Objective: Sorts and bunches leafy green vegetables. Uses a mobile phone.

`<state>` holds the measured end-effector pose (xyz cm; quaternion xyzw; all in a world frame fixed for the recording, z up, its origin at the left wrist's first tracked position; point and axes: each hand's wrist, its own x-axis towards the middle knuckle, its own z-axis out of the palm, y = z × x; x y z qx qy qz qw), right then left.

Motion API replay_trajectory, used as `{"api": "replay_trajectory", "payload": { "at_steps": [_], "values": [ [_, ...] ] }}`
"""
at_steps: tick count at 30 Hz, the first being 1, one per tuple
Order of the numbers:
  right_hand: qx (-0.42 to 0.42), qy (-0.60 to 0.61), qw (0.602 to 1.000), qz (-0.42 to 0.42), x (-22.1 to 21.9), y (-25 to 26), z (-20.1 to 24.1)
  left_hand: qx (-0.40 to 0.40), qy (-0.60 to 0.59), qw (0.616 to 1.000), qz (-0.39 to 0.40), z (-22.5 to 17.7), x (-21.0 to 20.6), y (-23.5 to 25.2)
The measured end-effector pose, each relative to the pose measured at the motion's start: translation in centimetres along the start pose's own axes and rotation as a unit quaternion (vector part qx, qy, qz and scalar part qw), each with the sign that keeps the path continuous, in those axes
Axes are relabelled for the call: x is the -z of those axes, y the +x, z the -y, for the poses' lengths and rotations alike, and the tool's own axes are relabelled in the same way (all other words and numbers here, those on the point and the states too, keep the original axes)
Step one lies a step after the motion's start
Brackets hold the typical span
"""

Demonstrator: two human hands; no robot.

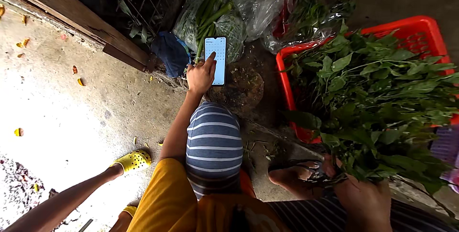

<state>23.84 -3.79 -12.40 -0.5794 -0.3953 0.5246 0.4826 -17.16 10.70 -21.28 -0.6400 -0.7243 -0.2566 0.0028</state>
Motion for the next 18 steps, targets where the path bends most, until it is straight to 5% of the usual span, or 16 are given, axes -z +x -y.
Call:
{"api": "replay_trajectory", "payload": {
  "at_steps": [18],
  "values": [
    [-0.004,-0.001,1.000,0.001,0.1,-0.1,-0.1,-0.014,-0.012,1.000,0.014,-0.5,-0.1,-1.3]
  ]
}}
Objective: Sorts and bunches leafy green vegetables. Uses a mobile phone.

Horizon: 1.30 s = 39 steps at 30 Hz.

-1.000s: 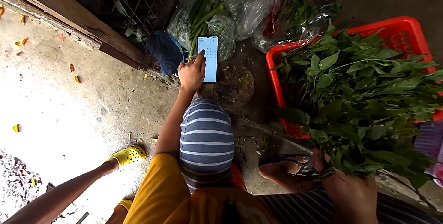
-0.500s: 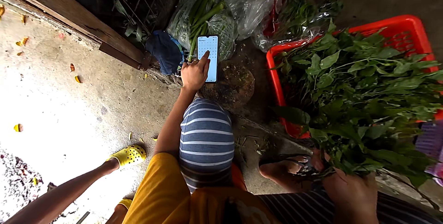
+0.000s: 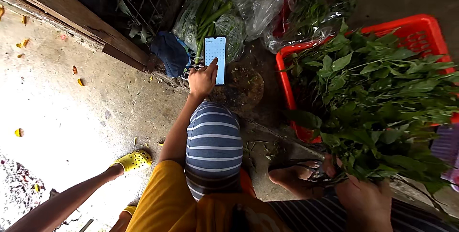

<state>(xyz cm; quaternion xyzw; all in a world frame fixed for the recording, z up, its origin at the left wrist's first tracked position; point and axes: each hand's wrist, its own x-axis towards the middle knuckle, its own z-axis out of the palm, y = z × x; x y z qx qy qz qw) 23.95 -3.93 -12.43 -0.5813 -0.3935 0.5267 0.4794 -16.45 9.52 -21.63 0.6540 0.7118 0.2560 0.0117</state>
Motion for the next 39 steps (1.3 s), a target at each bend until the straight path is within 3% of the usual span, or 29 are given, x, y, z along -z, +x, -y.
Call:
{"api": "replay_trajectory", "payload": {
  "at_steps": [33,39],
  "values": [
    [-0.009,-0.001,1.000,-0.029,-0.60,-0.19,0.66,-0.024,-0.002,0.999,-0.033,0.42,-0.14,-0.22],
    [-0.006,-0.008,0.999,-0.031,-0.58,-0.37,0.79,-0.014,0.001,1.000,-0.009,0.29,0.10,-0.27]
  ]
}}
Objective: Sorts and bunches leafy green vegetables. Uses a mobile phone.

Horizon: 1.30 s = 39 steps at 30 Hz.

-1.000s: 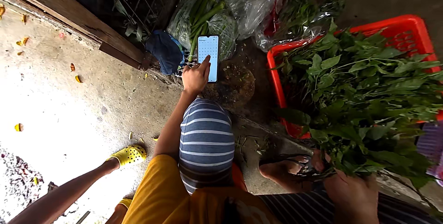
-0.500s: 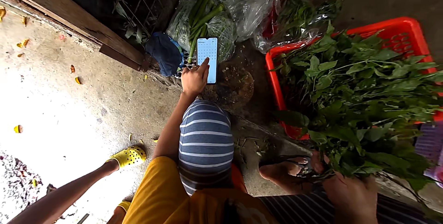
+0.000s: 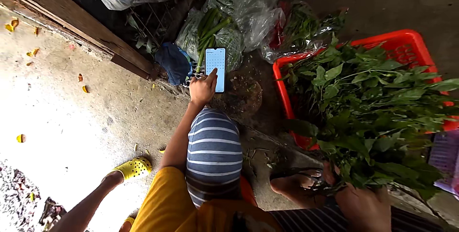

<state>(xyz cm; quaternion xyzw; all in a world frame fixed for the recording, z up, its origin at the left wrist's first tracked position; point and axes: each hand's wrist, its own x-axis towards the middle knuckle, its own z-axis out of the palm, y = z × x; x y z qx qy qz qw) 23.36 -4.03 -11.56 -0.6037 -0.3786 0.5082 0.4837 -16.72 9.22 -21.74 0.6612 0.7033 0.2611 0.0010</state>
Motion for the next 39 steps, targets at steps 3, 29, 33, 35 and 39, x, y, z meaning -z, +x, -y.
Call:
{"api": "replay_trajectory", "payload": {
  "at_steps": [3,29,33,35,39],
  "values": [
    [0.004,0.000,1.000,0.001,0.25,-0.01,-0.14,0.006,0.002,1.000,0.007,-0.06,0.09,-0.01],
    [0.005,0.004,1.000,0.007,0.48,-0.02,-0.44,0.019,0.001,1.000,0.023,-0.34,0.27,0.09],
    [0.007,0.002,1.000,0.002,0.20,-0.17,-0.21,0.020,-0.001,0.999,0.026,-0.34,0.22,0.13],
    [0.007,-0.002,1.000,0.001,0.14,-0.16,-0.16,0.024,0.000,0.999,0.030,-0.35,0.24,0.14],
    [0.010,0.005,1.000,0.006,0.36,0.00,-0.41,0.030,0.001,0.999,0.038,-0.31,0.20,0.18]
  ]
}}
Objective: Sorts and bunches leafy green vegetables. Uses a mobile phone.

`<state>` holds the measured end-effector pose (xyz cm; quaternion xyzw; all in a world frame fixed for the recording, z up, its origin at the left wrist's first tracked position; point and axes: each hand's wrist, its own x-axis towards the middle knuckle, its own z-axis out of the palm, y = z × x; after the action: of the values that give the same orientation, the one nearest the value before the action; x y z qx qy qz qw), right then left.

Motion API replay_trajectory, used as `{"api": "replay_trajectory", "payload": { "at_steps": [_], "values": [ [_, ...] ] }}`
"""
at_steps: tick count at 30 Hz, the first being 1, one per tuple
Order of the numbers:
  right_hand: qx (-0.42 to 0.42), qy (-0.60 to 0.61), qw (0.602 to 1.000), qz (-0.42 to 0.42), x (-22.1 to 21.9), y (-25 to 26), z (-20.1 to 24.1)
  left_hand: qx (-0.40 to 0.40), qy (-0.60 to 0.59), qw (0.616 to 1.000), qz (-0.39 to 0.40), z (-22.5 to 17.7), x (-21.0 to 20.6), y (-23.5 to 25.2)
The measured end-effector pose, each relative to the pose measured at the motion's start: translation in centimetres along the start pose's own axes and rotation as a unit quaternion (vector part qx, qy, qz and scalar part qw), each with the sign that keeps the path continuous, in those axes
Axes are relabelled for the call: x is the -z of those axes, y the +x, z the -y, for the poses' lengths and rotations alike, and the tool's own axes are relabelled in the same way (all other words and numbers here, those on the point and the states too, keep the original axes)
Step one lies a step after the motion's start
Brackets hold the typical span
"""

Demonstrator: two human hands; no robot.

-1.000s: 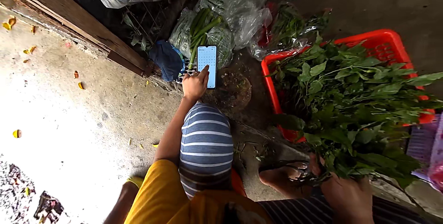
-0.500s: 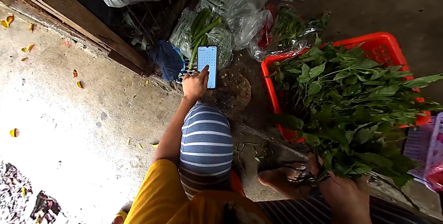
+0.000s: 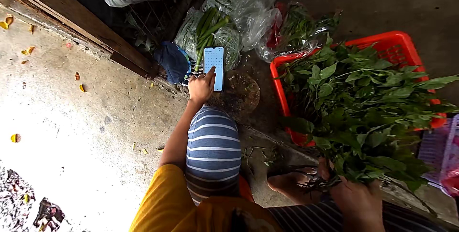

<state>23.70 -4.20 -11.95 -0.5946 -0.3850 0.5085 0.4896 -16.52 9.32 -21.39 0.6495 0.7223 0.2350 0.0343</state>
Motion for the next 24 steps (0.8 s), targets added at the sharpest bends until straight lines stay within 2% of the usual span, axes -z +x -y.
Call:
{"api": "replay_trajectory", "payload": {
  "at_steps": [18,24],
  "values": [
    [0.008,-0.003,1.000,0.008,0.48,0.14,-0.52,0.008,-0.005,1.000,-0.002,-0.08,-0.09,0.07],
    [0.007,-0.009,1.000,-0.015,0.55,0.02,-0.34,0.018,-0.029,0.999,0.018,-0.27,0.63,-0.31]
  ]
}}
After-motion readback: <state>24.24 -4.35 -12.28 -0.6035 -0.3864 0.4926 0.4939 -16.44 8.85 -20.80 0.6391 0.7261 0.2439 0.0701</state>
